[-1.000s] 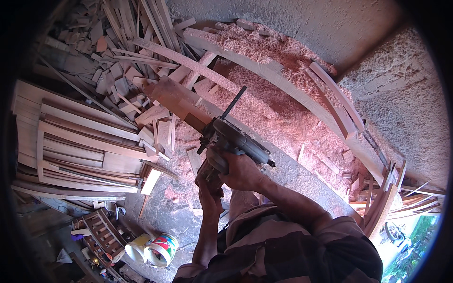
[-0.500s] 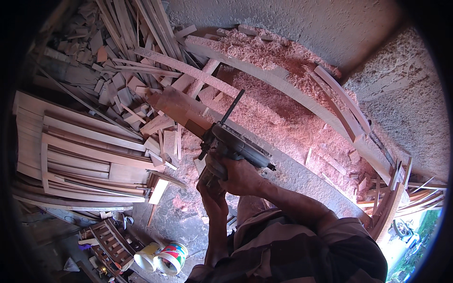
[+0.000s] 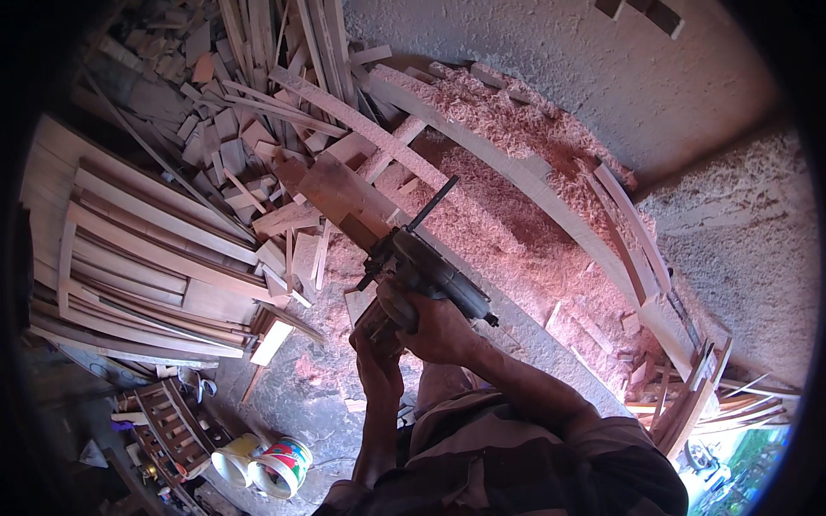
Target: The person measures and marks a wooden plank with a pencil and tape measure, then uses a circular saw to cut the plank into smaller pieces. The cut pieces are placed on the floor.
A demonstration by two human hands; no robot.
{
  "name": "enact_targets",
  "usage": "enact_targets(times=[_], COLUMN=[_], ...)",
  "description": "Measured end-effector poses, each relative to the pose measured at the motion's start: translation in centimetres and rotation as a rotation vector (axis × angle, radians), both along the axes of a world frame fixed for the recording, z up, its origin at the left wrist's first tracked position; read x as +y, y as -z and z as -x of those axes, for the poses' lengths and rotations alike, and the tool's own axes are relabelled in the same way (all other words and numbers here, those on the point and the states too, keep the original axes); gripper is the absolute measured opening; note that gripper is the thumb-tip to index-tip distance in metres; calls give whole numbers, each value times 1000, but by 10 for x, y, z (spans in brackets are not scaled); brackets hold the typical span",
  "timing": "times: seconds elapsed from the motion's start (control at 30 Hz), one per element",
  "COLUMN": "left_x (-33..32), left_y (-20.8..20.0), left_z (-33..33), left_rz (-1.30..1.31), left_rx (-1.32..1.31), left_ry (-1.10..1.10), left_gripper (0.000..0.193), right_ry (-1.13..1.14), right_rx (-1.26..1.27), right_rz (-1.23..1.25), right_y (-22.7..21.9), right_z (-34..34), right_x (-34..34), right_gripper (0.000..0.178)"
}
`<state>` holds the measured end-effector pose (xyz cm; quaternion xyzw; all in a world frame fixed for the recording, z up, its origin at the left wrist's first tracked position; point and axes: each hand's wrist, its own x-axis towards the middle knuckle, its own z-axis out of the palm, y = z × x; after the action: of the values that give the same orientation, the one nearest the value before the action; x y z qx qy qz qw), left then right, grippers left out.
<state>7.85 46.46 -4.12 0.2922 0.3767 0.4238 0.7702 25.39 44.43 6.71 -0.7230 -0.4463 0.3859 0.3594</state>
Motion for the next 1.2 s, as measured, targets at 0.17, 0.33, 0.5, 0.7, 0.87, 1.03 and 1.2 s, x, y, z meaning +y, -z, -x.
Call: enact_targets(times=[0.17,0.33,0.5,0.7,0.87,1.03,1.2], left_x=[12,29,43,53,65,78,94], left_y=[-2,-3,-11,12,8,0,-16], left_z=[-3,-6,-5,-1,-2,-5,-11], left_rz=[45,16,20,84,110,52,60], left_rx=[-109,-147,-143,-157,-188,-153,-145], left_ry=[-83,-101,-101,-172,-207,-179,-153], left_gripper=[42,37,35,32,30,34,38], right_ry=[6,-11,-18,-32,-19,-28,-18], right_rx=[-11,-16,-34,-12,-30,-43,-42], right_rz=[45,83,89,110,61,113,10], right_y=[-2,3,5,7,11,6,7], right_z=[0,2,3,5,6,4,5], right_x=[15,31,44,58,69,81,94], right_gripper=[54,55,52,49,51,53,49])
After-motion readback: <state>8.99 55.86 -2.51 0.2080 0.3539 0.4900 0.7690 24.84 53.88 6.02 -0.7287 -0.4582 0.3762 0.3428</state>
